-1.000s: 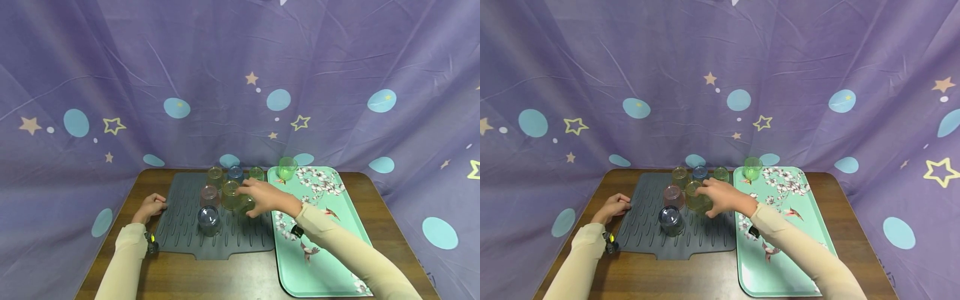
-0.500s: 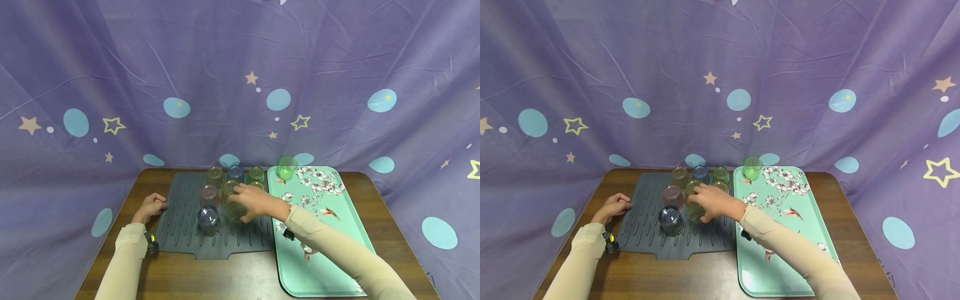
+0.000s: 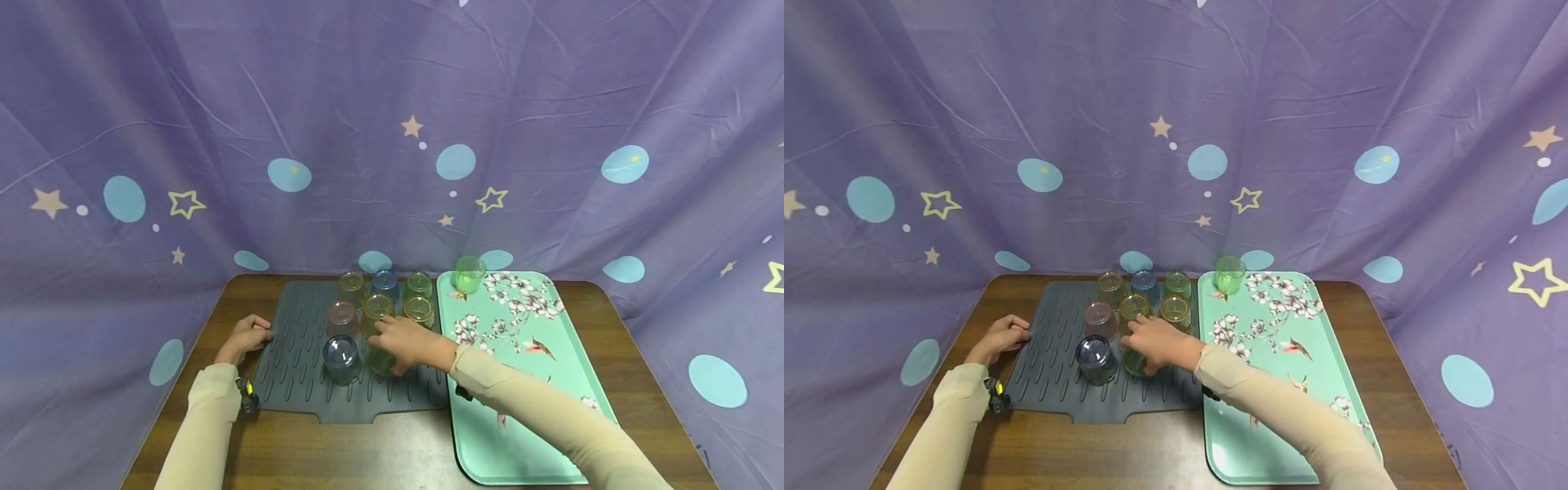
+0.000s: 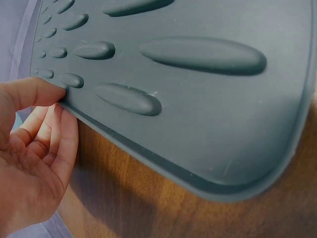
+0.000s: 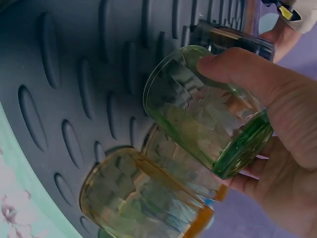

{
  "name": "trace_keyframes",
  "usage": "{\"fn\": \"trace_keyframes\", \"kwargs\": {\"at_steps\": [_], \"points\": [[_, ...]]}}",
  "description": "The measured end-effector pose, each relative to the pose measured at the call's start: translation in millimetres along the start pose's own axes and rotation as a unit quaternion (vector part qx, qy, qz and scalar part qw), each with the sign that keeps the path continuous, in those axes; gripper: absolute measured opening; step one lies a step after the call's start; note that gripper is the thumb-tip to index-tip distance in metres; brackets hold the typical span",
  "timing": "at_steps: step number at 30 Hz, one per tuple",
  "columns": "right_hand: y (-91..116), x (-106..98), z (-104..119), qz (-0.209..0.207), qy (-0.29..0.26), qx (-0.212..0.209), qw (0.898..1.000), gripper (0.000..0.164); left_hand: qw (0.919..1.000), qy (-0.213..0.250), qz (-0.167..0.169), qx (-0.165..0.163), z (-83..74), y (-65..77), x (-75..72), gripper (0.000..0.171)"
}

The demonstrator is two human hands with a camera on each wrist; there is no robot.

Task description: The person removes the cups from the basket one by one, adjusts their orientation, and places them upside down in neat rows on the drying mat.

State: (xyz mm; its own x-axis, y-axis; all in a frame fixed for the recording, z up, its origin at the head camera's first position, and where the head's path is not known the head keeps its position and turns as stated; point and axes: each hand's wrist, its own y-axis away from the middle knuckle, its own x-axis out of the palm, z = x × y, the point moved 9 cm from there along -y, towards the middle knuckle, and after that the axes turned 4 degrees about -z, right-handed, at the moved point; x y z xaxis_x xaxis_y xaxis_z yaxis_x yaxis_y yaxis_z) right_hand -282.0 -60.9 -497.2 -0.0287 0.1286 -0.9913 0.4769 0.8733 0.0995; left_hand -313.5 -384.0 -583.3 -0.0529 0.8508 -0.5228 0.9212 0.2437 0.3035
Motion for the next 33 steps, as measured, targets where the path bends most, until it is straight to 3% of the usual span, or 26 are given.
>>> {"fn": "trace_keyframes", "kwargs": {"at_steps": [33], "points": [[-19,20,7,0.001,0.005,0.024,1.0,0.068,1.0,-0.002,0.001,0.0,0.9,-0.4,1.1,0.024]]}}
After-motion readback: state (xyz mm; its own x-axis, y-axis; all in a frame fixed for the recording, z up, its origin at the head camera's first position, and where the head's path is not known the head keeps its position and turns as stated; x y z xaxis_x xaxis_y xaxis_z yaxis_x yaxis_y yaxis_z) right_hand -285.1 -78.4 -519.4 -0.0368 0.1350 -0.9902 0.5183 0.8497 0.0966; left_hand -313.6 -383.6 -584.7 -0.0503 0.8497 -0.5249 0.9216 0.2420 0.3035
